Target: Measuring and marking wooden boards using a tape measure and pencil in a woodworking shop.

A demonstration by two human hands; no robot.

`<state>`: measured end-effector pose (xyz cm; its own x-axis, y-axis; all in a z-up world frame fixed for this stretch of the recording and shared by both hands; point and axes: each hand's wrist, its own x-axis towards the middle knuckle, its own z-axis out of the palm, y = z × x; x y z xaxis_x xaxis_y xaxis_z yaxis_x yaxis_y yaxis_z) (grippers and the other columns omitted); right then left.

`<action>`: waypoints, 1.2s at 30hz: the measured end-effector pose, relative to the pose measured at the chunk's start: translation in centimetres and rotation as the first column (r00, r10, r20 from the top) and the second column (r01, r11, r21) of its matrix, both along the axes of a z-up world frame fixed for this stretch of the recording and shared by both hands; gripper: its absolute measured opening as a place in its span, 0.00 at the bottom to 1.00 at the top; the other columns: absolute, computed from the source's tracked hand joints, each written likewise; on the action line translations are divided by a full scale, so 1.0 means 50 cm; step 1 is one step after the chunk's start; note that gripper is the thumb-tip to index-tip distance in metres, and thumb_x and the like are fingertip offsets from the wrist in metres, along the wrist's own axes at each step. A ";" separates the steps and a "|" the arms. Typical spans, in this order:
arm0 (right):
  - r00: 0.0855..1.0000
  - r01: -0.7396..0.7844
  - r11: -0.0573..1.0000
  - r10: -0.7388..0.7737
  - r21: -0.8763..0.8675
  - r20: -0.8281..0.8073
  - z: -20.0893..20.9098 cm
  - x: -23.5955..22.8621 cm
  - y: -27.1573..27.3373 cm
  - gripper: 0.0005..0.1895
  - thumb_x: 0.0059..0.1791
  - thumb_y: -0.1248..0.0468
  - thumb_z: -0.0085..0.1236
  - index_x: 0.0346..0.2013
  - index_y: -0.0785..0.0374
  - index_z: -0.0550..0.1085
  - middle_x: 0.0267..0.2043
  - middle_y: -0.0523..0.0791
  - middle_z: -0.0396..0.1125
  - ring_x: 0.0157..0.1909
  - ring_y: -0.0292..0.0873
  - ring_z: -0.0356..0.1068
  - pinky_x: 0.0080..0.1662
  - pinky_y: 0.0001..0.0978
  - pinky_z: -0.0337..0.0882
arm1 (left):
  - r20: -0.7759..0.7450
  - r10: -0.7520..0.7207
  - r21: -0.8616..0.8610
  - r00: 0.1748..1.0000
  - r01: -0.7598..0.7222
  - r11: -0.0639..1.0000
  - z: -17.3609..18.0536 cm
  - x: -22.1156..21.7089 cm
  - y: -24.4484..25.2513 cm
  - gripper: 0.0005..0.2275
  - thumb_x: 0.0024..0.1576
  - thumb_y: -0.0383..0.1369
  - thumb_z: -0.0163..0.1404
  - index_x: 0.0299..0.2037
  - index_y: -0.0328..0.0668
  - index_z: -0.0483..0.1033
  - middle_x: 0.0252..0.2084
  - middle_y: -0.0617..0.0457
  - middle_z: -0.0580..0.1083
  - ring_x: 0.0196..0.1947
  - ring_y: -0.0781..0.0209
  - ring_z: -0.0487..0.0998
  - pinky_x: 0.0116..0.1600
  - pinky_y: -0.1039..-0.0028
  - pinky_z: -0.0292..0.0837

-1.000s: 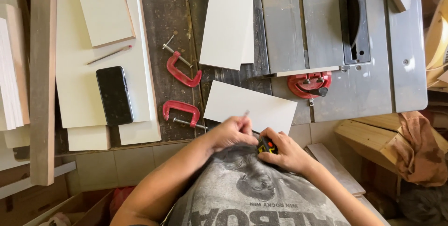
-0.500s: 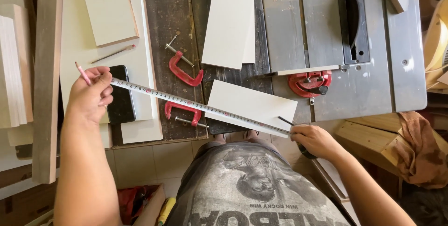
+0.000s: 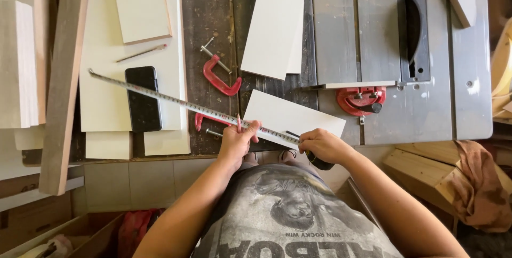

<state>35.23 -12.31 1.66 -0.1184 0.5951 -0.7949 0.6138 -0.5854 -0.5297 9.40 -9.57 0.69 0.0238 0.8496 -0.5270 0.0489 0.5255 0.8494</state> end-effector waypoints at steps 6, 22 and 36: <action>1.000 0.016 1.000 -0.016 0.012 0.009 -0.026 0.044 -0.027 0.15 0.52 0.51 0.55 0.39 0.53 0.85 0.43 0.50 0.81 0.53 0.57 0.77 0.60 0.48 0.72 | 0.068 0.233 -0.080 0.970 -0.228 0.970 -0.097 -0.010 0.060 0.21 0.57 0.40 0.65 0.18 0.34 0.73 0.09 0.54 0.61 0.04 0.72 0.58 0.11 0.81 0.50; 0.912 0.080 0.997 -0.074 0.001 0.404 -0.067 0.198 -0.079 0.20 0.51 0.39 0.52 0.39 0.42 0.86 0.47 0.47 0.81 0.58 0.58 0.76 0.61 0.50 0.73 | -0.246 0.423 0.113 0.872 -0.407 0.906 -0.148 -0.146 0.177 0.15 0.62 0.44 0.63 0.32 0.43 0.78 0.21 0.52 0.74 0.15 0.70 0.64 0.23 0.81 0.55; 0.846 -0.045 0.998 0.012 0.048 0.532 -0.051 0.209 -0.041 0.22 0.55 0.38 0.44 0.47 0.41 0.82 0.54 0.41 0.78 0.61 0.54 0.75 0.63 0.50 0.74 | -0.234 0.215 0.031 0.948 -0.214 0.976 -0.175 0.001 0.159 0.11 0.55 0.38 0.63 0.37 0.37 0.82 0.24 0.50 0.80 0.17 0.67 0.70 0.23 0.80 0.64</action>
<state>45.69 -14.35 -0.91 0.2951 0.6433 -0.7065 0.8267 -0.5426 -0.1488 9.46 -1.61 -8.06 -0.2832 0.8236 -0.4914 0.1338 0.5413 0.8301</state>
